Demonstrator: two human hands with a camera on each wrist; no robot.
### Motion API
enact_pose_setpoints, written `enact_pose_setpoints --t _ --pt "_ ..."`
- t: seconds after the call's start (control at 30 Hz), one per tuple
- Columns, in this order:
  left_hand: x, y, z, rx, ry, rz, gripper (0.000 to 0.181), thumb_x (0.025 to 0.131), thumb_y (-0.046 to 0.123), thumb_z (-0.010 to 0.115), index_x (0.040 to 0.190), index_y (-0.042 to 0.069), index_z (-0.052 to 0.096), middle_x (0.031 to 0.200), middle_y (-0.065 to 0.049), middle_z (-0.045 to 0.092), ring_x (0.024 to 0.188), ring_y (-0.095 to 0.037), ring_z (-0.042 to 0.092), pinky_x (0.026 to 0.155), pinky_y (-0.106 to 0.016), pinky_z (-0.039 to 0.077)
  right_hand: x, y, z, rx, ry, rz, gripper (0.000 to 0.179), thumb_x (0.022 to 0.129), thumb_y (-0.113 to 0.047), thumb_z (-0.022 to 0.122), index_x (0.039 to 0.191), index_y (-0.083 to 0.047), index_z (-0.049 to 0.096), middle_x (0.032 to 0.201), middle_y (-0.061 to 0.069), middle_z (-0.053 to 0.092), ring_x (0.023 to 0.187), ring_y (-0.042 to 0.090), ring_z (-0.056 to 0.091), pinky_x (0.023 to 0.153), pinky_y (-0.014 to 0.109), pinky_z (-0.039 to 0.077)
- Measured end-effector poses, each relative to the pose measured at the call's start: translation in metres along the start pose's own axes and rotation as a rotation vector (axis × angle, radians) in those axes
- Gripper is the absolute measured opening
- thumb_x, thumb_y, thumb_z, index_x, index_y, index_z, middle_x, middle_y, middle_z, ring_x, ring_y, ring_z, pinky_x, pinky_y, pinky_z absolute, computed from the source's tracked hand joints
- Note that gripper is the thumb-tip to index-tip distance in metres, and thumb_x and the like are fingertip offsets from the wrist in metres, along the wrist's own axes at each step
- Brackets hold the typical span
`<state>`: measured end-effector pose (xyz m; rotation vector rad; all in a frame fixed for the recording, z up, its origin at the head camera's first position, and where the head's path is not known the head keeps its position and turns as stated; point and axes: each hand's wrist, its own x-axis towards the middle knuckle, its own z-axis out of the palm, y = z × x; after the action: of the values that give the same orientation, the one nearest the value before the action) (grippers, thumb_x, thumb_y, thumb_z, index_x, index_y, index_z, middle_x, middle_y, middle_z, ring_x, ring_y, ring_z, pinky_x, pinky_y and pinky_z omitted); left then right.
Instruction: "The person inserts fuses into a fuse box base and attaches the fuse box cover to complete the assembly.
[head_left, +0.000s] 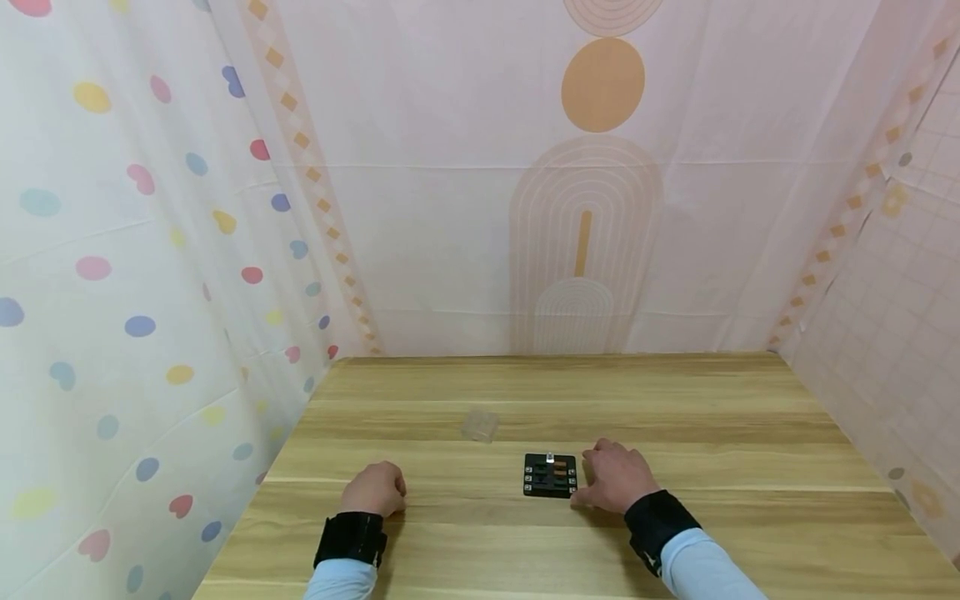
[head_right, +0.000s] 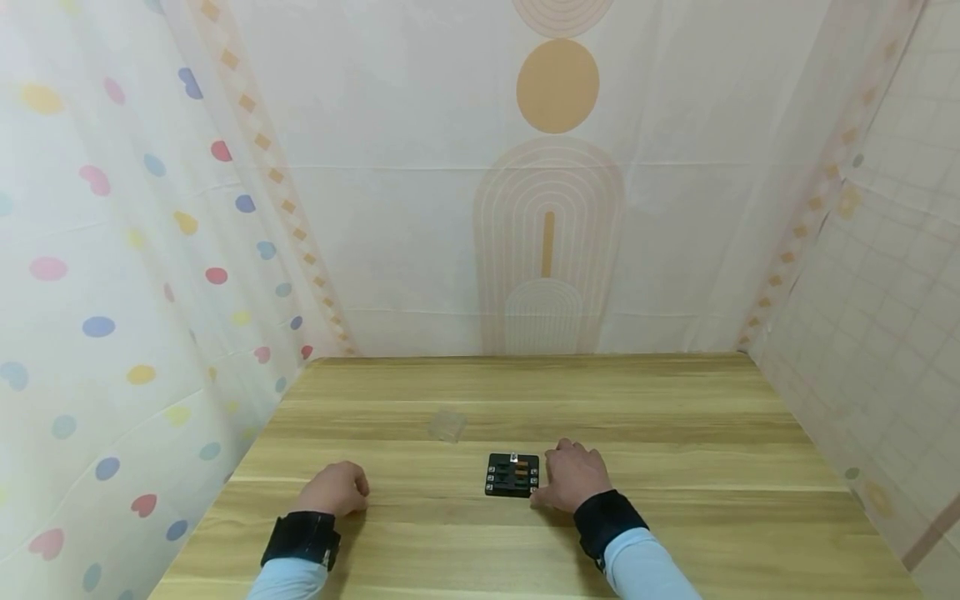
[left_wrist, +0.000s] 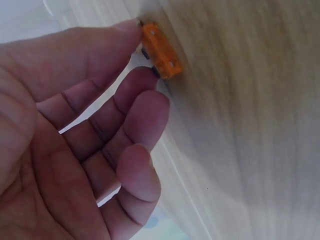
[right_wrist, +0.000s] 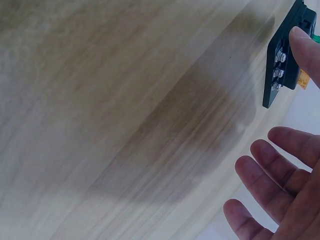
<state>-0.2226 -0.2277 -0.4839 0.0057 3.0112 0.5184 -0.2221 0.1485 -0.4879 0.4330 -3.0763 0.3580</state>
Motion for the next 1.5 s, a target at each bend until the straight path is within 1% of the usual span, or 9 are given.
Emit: enact_pose_setpoints --t 0.13,0.27,0.37,0.5,0.8,1.07,1.3,1.37,1.5 --pt "-0.0012 -0.0007 -0.0009 0.000 0.000 0.005 0.020 0.073 0.005 0.081 0.067 0.010 0.062 0.067 0.000 0.055 0.062 -0.018 0.050 0.057 -0.034 0.041 0.0012 -0.0004 0.0015 0.003 -0.005 0.000 0.072 0.068 -0.049 0.087 0.118 -0.001 0.070 0.117 0.017 0.063 0.106 0.036 0.060 0.087 0.054 0.048" --pt "-0.0030 -0.0021 -0.0028 0.002 0.010 -0.015 0.024 0.071 0.010 0.084 0.066 0.012 0.060 0.066 0.000 0.055 0.062 -0.019 0.050 0.056 -0.034 0.041 0.0019 -0.0007 0.0014 -0.004 0.000 -0.006 0.071 0.068 -0.049 0.087 0.117 -0.001 0.070 0.117 0.017 0.063 0.105 0.035 0.061 0.087 0.054 0.049" --pt "-0.0039 -0.0033 -0.0035 0.004 0.000 -0.033 0.027 0.070 0.015 0.087 0.066 0.013 0.060 0.065 0.001 0.054 0.062 -0.018 0.050 0.056 -0.034 0.040 0.0010 -0.0010 0.0003 -0.012 0.001 -0.010 0.071 0.067 -0.049 0.087 0.116 -0.001 0.070 0.115 0.016 0.063 0.104 0.035 0.061 0.085 0.053 0.049" --pt "-0.0051 -0.0049 -0.0027 0.013 -0.016 -0.038 0.030 0.068 0.018 0.088 0.065 0.013 0.059 0.065 0.001 0.054 0.061 -0.018 0.050 0.055 -0.033 0.040 0.0001 -0.0018 -0.0006 -0.006 -0.006 -0.008 0.072 0.067 -0.049 0.088 0.117 0.000 0.069 0.116 0.017 0.063 0.105 0.036 0.061 0.086 0.054 0.049" --pt "-0.0057 -0.0031 -0.0019 0.001 -0.017 -0.008 0.025 0.071 0.006 0.083 0.065 0.013 0.060 0.065 0.001 0.054 0.061 -0.018 0.050 0.056 -0.034 0.041 -0.0006 -0.0026 -0.0015 -0.001 -0.004 -0.005 0.073 0.067 -0.049 0.088 0.117 -0.001 0.069 0.116 0.017 0.063 0.105 0.035 0.060 0.086 0.053 0.049" --pt "0.0005 -0.0011 0.0011 -0.007 -0.047 0.040 0.020 0.074 -0.003 0.077 0.072 0.012 0.063 0.072 0.001 0.056 0.067 -0.019 0.051 0.062 -0.036 0.043 -0.0005 -0.0026 -0.0012 0.001 -0.003 -0.003 0.072 0.067 -0.049 0.088 0.117 -0.001 0.069 0.114 0.016 0.063 0.104 0.035 0.061 0.086 0.053 0.049" --pt "0.0020 -0.0001 0.0026 -0.015 -0.012 0.086 0.021 0.071 -0.004 0.078 0.072 0.012 0.064 0.072 0.001 0.056 0.067 -0.018 0.050 0.062 -0.036 0.043 -0.0008 -0.0020 -0.0006 -0.005 0.005 -0.011 0.070 0.067 -0.049 0.087 0.116 -0.001 0.070 0.112 0.015 0.063 0.102 0.034 0.061 0.084 0.053 0.049" --pt "0.0028 -0.0019 0.0031 -0.021 -0.001 0.081 0.021 0.072 0.000 0.080 0.071 0.011 0.063 0.072 0.001 0.056 0.067 -0.018 0.050 0.062 -0.035 0.043 -0.0010 -0.0019 -0.0006 -0.004 0.007 -0.011 0.070 0.067 -0.048 0.087 0.116 -0.001 0.070 0.112 0.015 0.063 0.102 0.034 0.061 0.084 0.053 0.049" --pt "0.0032 -0.0041 0.0022 -0.025 0.022 0.035 0.026 0.073 0.011 0.085 0.069 0.009 0.060 0.068 -0.001 0.054 0.064 -0.019 0.049 0.060 -0.035 0.042 -0.0010 -0.0016 0.0004 0.006 0.005 -0.009 0.070 0.067 -0.048 0.087 0.116 -0.001 0.070 0.113 0.015 0.063 0.102 0.034 0.061 0.084 0.053 0.048"
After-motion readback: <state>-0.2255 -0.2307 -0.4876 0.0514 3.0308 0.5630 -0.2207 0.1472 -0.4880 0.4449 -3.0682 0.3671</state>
